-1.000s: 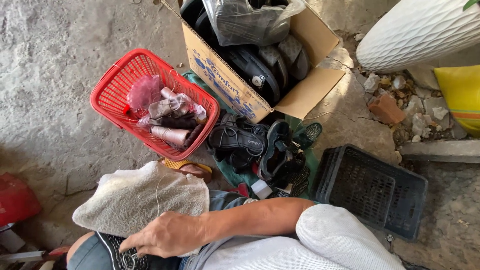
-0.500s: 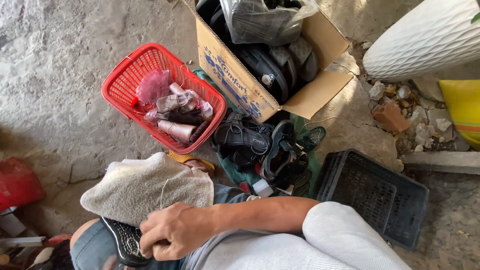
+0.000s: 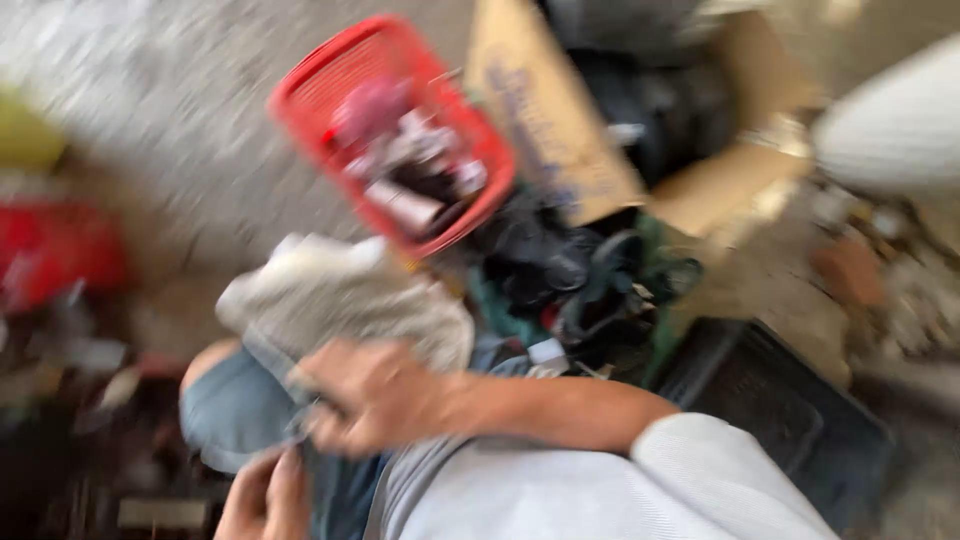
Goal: Hand-sewing a replacement sole onto a shoe upper in a repair shop.
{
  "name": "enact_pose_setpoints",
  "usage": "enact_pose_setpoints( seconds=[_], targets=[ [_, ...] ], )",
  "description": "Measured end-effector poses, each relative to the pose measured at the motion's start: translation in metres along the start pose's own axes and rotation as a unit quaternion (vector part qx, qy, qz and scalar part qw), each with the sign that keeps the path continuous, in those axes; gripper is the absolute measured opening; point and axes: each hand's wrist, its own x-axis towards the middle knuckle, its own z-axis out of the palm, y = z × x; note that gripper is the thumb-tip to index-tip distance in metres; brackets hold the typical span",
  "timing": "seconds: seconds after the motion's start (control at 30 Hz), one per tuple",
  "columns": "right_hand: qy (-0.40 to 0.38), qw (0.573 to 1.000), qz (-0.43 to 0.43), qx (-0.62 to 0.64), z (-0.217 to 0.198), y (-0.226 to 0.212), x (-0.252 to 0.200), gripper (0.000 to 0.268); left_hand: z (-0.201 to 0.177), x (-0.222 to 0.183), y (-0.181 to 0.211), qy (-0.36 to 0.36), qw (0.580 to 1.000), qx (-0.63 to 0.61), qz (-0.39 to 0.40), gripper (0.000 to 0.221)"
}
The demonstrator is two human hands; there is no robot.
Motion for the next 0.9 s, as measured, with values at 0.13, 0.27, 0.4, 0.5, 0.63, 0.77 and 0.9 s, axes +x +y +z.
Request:
enact_pose_setpoints(
  seconds=[0.13, 0.27, 0.4, 0.5, 0.63, 0.77, 0.9],
  targets=[
    [-0.055, 0.998, 0.004, -0.001, -0.013, 0.020, 0.006, 0.028, -0.005, 0.004, -0.011, 0.035, 0.999, -0.025, 0.001, 0.015],
    [-0.108, 0.993, 0.033, -0.025, -0.006, 0.052, 0.004, 0.019, -0.001, 0.012, -0.004, -0.013, 0.995, -0.064, 0.074, 0.013],
    [-0.127, 0.987, 0.083, -0.050, 0.001, 0.072, -0.003, 0.022, 0.004, 0.014, -0.007, -0.017, 0.986, -0.074, 0.146, 0.013],
    [-0.138, 0.986, 0.095, 0.002, -0.010, 0.058, 0.006, 0.019, 0.011, 0.012, -0.006, 0.004, 0.980, -0.073, 0.187, 0.013],
    [-0.148, 0.985, 0.090, 0.017, -0.011, 0.064, 0.006, 0.018, 0.026, 0.016, -0.014, 0.020, 0.951, -0.002, 0.310, 0.011],
    [-0.140, 0.986, 0.086, 0.029, -0.011, 0.059, 0.006, 0.018, 0.040, 0.020, -0.020, 0.078, 0.914, 0.134, 0.375, 0.013],
    [-0.134, 0.987, 0.082, 0.042, -0.012, 0.056, 0.007, 0.018, 0.043, 0.009, -0.015, 0.046, 0.909, 0.120, 0.398, 0.018]
  ],
)
